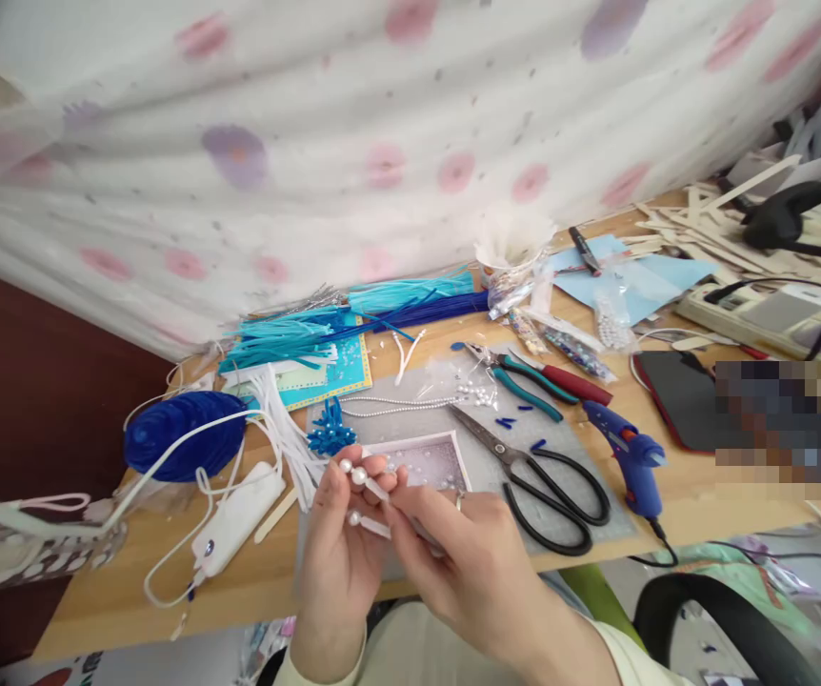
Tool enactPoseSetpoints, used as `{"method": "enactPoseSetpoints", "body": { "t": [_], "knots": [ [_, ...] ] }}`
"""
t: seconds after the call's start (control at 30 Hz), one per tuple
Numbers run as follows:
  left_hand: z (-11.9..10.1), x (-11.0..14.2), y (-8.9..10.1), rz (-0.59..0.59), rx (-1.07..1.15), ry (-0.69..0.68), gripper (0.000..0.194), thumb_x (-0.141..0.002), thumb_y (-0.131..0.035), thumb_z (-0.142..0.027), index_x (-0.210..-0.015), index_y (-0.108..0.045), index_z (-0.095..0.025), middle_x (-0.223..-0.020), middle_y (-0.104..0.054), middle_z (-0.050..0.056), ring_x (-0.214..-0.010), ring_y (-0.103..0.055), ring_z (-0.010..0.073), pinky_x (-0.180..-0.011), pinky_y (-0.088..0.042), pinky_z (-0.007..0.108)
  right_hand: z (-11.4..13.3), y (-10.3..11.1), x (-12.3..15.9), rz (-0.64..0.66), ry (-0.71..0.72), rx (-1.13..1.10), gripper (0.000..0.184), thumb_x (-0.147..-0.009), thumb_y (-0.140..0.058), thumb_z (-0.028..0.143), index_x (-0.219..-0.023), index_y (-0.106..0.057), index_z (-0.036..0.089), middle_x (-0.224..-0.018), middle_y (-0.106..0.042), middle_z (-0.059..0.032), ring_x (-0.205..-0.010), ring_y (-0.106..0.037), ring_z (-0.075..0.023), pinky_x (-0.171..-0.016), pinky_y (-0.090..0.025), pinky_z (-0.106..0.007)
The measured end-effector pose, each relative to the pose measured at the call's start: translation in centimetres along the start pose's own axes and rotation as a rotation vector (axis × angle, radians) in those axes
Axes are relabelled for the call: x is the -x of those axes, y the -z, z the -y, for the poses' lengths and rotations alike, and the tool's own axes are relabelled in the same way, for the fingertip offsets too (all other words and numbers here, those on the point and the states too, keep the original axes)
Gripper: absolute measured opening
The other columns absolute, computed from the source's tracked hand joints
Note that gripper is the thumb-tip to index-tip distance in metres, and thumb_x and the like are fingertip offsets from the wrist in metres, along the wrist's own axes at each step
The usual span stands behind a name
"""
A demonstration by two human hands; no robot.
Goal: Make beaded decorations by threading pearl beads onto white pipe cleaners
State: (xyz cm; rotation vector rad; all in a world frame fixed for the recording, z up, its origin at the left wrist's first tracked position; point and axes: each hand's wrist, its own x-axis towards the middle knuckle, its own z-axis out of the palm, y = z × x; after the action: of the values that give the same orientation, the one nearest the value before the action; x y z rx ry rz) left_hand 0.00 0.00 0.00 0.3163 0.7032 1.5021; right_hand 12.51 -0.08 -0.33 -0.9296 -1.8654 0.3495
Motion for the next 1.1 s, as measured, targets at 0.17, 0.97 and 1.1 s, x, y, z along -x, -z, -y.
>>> {"method": "enactPoseSetpoints", "body": {
  "t": [0.17,0.97,1.1],
  "knots": [
    [0.2,0.1,0.4,0.028,0.087,0.106,0.018,-0.077,-0.090,-0.034,-0.089,-0.085,-0.022,-0.085,-0.084,0.003,-0.080,-0.079,0.0139,-0.085,-0.063,0.023,0.0,0.0,-0.1,-0.019,0.014,0.047,0.016,-0.104,-0.049,0.017,-0.091,-0.058,0.021,-0.053,-0.057,0.0087,-0.036,-0.040,-0.0071,-0.041,-0.032,-0.022],
    [-0.9,1.0,0.0,-0.017,0.265,0.272,0.022,-0.065,-0.097,-0.018,-0.078,-0.082,-0.027,-0.088,-0.085,-0.006,-0.086,-0.079,0.0130,-0.093,-0.064,0.030,0.9,0.7,-0.1,0.020,0.030,0.020,0.018,-0.096,-0.052,0.008,-0.088,-0.058,0.023,-0.053,-0.057,0.0076,-0.038,-0.044,-0.0070,-0.043,-0.032,-0.024],
    [-0.8,1.0,-0.1,-0.027,0.232,0.245,0.021,-0.064,-0.097,-0.022,-0.075,-0.082,-0.030,-0.091,-0.085,-0.005,-0.089,-0.079,0.0151,-0.093,-0.063,0.031,0.8,0.7,0.2,0.032,0.028,0.020,0.015,-0.098,-0.053,0.010,-0.091,-0.058,0.023,-0.053,-0.054,0.0081,-0.039,-0.041,-0.0078,-0.042,-0.030,-0.025]
  ]
}}
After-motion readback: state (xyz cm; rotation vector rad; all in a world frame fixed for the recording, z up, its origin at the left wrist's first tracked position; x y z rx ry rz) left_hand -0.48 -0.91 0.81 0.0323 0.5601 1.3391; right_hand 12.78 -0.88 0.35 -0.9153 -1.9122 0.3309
